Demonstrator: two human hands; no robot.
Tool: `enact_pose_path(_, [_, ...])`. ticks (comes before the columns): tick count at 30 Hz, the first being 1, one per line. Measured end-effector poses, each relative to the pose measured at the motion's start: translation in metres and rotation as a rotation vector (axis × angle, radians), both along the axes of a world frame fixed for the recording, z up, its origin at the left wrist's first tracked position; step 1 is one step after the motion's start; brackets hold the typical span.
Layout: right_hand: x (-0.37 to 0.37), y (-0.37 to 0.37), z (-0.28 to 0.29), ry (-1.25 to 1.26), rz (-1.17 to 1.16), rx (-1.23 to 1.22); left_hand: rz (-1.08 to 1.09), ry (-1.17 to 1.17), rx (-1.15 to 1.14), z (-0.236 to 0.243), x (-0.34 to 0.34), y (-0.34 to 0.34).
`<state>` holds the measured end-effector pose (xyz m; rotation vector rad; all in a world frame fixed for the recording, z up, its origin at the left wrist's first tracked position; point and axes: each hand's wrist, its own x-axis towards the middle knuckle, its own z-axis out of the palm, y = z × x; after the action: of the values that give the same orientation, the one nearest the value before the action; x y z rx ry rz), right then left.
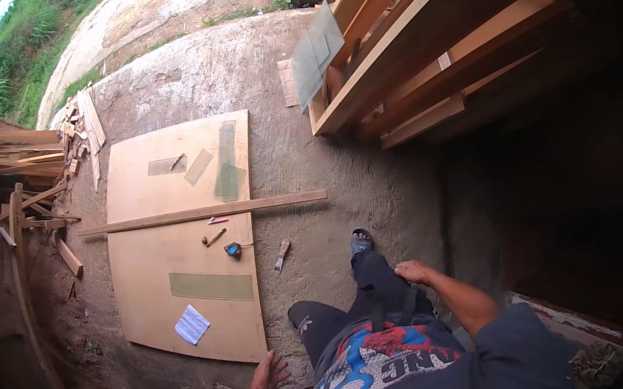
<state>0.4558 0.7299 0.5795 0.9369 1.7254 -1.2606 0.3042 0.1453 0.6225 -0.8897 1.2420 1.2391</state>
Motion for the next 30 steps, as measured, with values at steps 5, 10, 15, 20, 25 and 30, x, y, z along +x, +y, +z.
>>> enact_pose_path(5, [-0.024,0.068,0.022,-0.156,0.079,0.092,0.084,0.065,0.066,0.001,0.027,0.111])
enact_pose_path(10, [-0.076,0.089,0.004,-0.087,0.181,0.128,-0.059,0.034,-0.031,0.005,0.043,0.168])
enact_pose_path(15, [-0.165,0.091,-0.003,0.082,0.072,0.281,-0.323,0.181,-0.048,-0.015,0.014,0.187])
enact_pose_path(20, [-0.233,0.109,0.006,0.130,0.029,0.364,0.252,0.053,-0.196,-0.005,-0.028,0.220])
enact_pose_path(25, [-0.276,0.139,0.009,0.068,0.109,0.366,0.258,0.027,-0.194,0.019,-0.063,0.260])
enact_pose_path(30, [-0.345,0.192,0.002,0.130,0.301,0.317,0.193,-0.013,-0.305,0.036,-0.079,0.329])
